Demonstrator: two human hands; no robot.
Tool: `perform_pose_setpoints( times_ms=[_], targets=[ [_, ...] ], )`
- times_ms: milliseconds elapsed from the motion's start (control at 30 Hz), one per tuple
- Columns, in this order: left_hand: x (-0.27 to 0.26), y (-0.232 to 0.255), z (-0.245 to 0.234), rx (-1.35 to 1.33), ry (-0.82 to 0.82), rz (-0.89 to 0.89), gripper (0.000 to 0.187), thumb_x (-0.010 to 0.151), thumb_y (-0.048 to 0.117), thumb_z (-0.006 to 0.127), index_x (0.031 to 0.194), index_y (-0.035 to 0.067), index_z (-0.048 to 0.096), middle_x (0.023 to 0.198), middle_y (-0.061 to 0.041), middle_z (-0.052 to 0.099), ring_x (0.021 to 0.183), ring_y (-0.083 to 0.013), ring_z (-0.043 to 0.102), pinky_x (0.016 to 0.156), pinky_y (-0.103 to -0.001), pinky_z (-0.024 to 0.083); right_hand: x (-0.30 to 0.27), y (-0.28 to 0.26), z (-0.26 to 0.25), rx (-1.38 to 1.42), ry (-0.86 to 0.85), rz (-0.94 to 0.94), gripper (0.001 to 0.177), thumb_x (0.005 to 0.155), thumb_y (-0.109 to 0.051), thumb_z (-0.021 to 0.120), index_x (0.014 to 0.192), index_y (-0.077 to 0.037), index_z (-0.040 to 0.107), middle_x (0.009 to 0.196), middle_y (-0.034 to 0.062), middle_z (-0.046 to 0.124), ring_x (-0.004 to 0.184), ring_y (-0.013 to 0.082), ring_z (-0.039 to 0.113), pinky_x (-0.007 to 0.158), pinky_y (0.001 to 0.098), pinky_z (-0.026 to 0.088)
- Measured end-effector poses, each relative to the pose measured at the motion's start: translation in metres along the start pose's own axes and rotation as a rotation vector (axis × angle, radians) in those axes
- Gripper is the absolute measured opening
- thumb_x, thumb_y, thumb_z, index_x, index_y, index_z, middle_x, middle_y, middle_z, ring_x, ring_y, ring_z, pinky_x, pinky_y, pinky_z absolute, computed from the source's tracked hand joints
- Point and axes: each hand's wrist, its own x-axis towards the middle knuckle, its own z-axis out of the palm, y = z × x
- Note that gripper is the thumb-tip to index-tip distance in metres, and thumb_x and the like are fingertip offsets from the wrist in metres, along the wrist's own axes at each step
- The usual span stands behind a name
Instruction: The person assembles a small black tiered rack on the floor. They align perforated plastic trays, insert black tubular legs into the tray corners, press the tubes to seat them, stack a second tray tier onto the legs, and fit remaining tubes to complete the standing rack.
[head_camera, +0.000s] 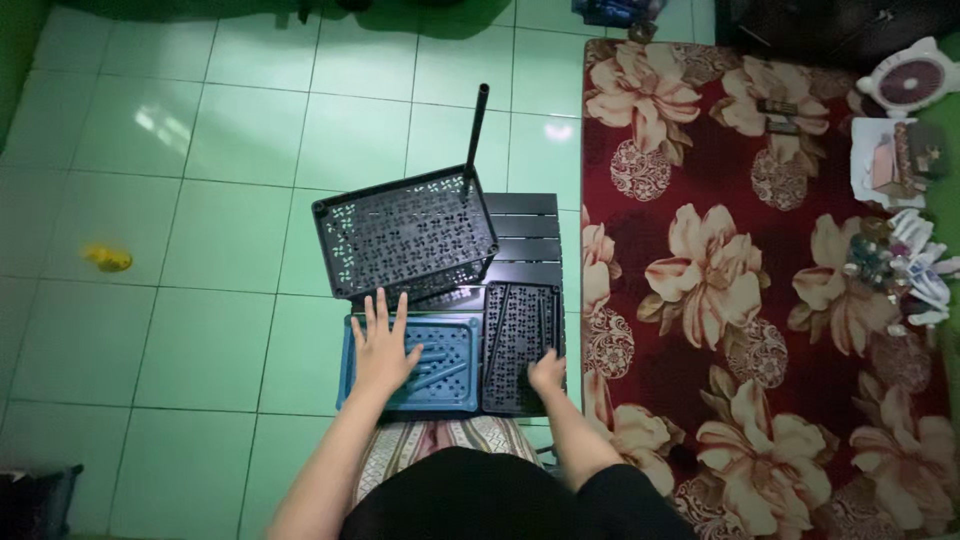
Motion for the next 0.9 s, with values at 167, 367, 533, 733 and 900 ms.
perform_pose_setpoints(
  times_ms=[167, 367, 533, 733, 900],
  targets=[
    [-0.001, 0.000, 0.004, -0.014, -0.012, 0.002, 0.105, 0.083, 0.044, 0.077, 0.162, 0.023, 0.012, 0.168, -0.020, 0.003, 0.156, -0.0406, 0.006, 0.121, -0.064, 0.015, -0.023, -0.013, -0.001, 0.151, -0.063, -0.172, 0.086, 0.077, -0.027, 0.080, 0.152, -0.014, 0.037, 0.142, 0.0350, 0.040, 0.132, 0.0503, 0.047, 0.113, 0.0490, 0.043],
    [-0.003, -0.004, 0.006, 0.001, -0.028, -0.019, 0.104, 0.083, 0.044, 0.077, 0.162, 0.024, 0.013, 0.169, -0.021, 0.003, 0.156, -0.0402, 0.007, 0.121, -0.063, 0.016, -0.034, -0.052, -0.019, -0.061, -0.225, -0.021, 0.063, 0.088, -0.029, 0.069, 0.146, -0.012, 0.051, 0.152, 0.0365, 0.029, 0.135, 0.0533, 0.039, 0.114, 0.0529, 0.037],
    [-0.009, -0.012, 0.003, -0.017, -0.015, -0.039, 0.103, 0.083, 0.043, 0.078, 0.162, 0.024, 0.014, 0.168, -0.021, 0.004, 0.155, -0.0411, 0.009, 0.120, -0.063, 0.017, -0.018, -0.041, 0.006, -0.115, -0.203, -0.084, 0.044, 0.091, -0.024, 0.061, 0.130, -0.006, 0.068, 0.144, 0.0363, 0.045, 0.127, 0.0494, 0.052, 0.112, 0.0479, 0.044],
    [-0.010, -0.018, 0.001, -0.033, -0.049, -0.096, 0.104, 0.083, 0.043, 0.078, 0.162, 0.025, 0.013, 0.169, -0.020, 0.004, 0.156, -0.0406, 0.009, 0.120, -0.063, 0.017, -0.015, -0.025, 0.019, 0.184, 0.076, -0.241, 0.035, 0.085, -0.018, 0.070, 0.117, -0.007, 0.074, 0.111, 0.0232, 0.073, 0.108, 0.0388, 0.068, 0.100, 0.0440, 0.052],
    [-0.009, -0.019, -0.001, -0.066, 0.000, -0.076, 0.102, 0.084, 0.043, 0.077, 0.162, 0.023, 0.014, 0.168, -0.022, 0.004, 0.154, -0.0417, 0.010, 0.120, -0.064, 0.017, -0.040, -0.043, -0.009, 0.366, 0.078, -0.056, 0.032, 0.081, -0.011, 0.079, 0.113, -0.012, 0.076, 0.099, 0.0163, 0.075, 0.091, 0.0298, 0.070, 0.087, 0.0399, 0.055]
  ],
)
